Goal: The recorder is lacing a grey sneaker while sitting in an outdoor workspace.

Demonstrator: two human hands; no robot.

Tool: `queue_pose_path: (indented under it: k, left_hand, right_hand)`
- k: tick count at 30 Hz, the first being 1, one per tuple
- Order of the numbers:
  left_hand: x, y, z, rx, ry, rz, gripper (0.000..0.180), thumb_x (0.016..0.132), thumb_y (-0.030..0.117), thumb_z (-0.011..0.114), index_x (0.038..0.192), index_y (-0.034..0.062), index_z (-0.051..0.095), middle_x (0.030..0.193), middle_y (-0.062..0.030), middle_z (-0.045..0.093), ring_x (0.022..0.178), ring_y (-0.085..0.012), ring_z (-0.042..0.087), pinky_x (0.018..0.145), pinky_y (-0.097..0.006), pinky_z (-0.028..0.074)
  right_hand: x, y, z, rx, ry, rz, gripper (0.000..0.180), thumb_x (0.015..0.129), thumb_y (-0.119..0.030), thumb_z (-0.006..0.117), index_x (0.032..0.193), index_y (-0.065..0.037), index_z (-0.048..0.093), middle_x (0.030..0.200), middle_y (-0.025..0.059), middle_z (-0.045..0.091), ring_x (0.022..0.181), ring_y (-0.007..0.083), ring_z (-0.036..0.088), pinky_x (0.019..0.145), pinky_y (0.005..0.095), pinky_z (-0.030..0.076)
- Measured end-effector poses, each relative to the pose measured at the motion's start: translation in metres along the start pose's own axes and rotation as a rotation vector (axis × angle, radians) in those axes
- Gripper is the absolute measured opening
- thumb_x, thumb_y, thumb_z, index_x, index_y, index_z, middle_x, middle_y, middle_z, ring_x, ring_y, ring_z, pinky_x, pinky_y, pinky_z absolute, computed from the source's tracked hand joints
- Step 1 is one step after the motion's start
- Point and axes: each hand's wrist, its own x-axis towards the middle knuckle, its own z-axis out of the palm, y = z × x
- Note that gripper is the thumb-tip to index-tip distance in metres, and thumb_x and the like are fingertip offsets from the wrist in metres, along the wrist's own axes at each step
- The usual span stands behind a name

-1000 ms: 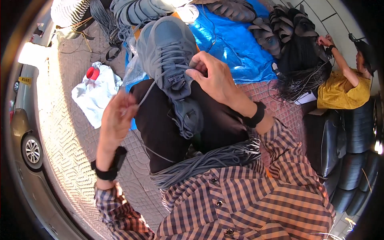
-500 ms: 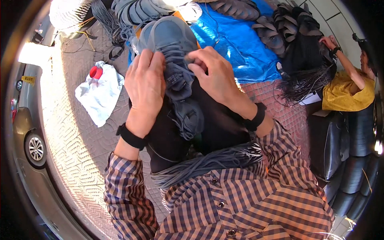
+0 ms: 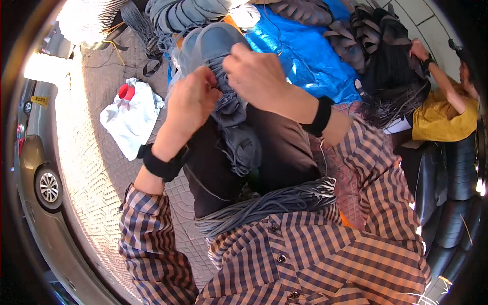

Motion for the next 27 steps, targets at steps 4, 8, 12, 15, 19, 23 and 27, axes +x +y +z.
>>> queue_pose_path:
  k: [4,8,12,15,19,23,27]
  left_hand:
    - [-0.001,0.006,-0.017,0.536,0.164,0.406,0.014,0.078,0.007,0.057,0.091,0.0130,0.055,0.080,-0.0059,0.054,0.068,-0.0270,0.063,0.056,-0.037,0.048]
    - [-0.024,-0.022,-0.024,0.543,0.132,0.646,0.012,0.080,0.008,0.056,0.090,0.0134,0.055,0.081,-0.0055,0.049,0.066,-0.0236,0.061,0.053,-0.034,0.047]
    - [-0.035,-0.004,-0.002,0.239,0.187,0.229,0.013,0.081,0.012,0.062,0.091,0.0088,0.053,0.083,-0.0054,0.053,0.074,-0.0260,0.062,0.058,-0.036,0.048]
    - [-0.026,0.005,0.009,0.039,0.233,-0.110,0.020,0.085,0.010,0.060,0.100,0.0068,0.047,0.091,-0.0115,0.058,0.074,-0.0332,0.060,0.065,-0.041,0.048]
    - [-0.024,-0.001,0.012,0.168,0.266,0.053,0.024,0.083,0.011,0.062,0.102,0.0079,0.048,0.092,-0.0100,0.057,0.075,-0.0320,0.060,0.064,-0.041,0.048]
    - [-0.037,0.006,0.014,0.242,0.281,0.091,0.022,0.081,0.009,0.064,0.100,0.0103,0.053,0.091,-0.0083,0.055,0.075,-0.0300,0.060,0.062,-0.039,0.049]
    - [-0.042,-0.003,0.013,0.230,0.323,0.241,0.009,0.080,0.007,0.064,0.087,0.0101,0.060,0.086,-0.0065,0.054,0.074,-0.0279,0.060,0.060,-0.036,0.049]
  right_hand:
    - [-0.023,0.007,0.002,0.246,0.243,0.037,0.014,0.073,-0.011,0.067,0.085,-0.009,0.059,0.085,0.0081,0.055,0.066,0.0280,0.061,0.058,0.0393,0.049]
    - [-0.045,-0.005,-0.004,0.302,0.226,0.084,0.012,0.077,-0.010,0.066,0.086,-0.008,0.057,0.085,0.0076,0.055,0.067,0.0272,0.060,0.061,0.0368,0.049]
    - [-0.048,-0.009,-0.009,0.628,0.131,0.428,0.027,0.079,-0.018,0.070,0.094,-0.006,0.051,0.088,0.0083,0.056,0.070,0.0294,0.060,0.063,0.0370,0.049]
    - [-0.040,-0.015,-0.005,0.282,0.160,0.340,0.036,0.074,-0.017,0.072,0.099,-0.005,0.048,0.088,0.0110,0.056,0.073,0.0297,0.061,0.061,0.0397,0.049]
    - [-0.051,0.012,-0.001,0.489,0.167,0.474,0.033,0.075,-0.012,0.069,0.101,-0.009,0.050,0.088,0.0100,0.056,0.075,0.0311,0.061,0.064,0.0406,0.050]
    - [-0.056,0.005,0.000,0.386,0.191,0.362,0.030,0.076,-0.011,0.068,0.100,-0.009,0.051,0.089,0.0099,0.057,0.073,0.0309,0.061,0.063,0.0407,0.049]
    - [-0.059,-0.001,-0.014,0.356,0.126,0.309,0.019,0.077,-0.013,0.068,0.088,-0.008,0.054,0.083,0.0095,0.058,0.072,0.0309,0.060,0.061,0.0415,0.047]
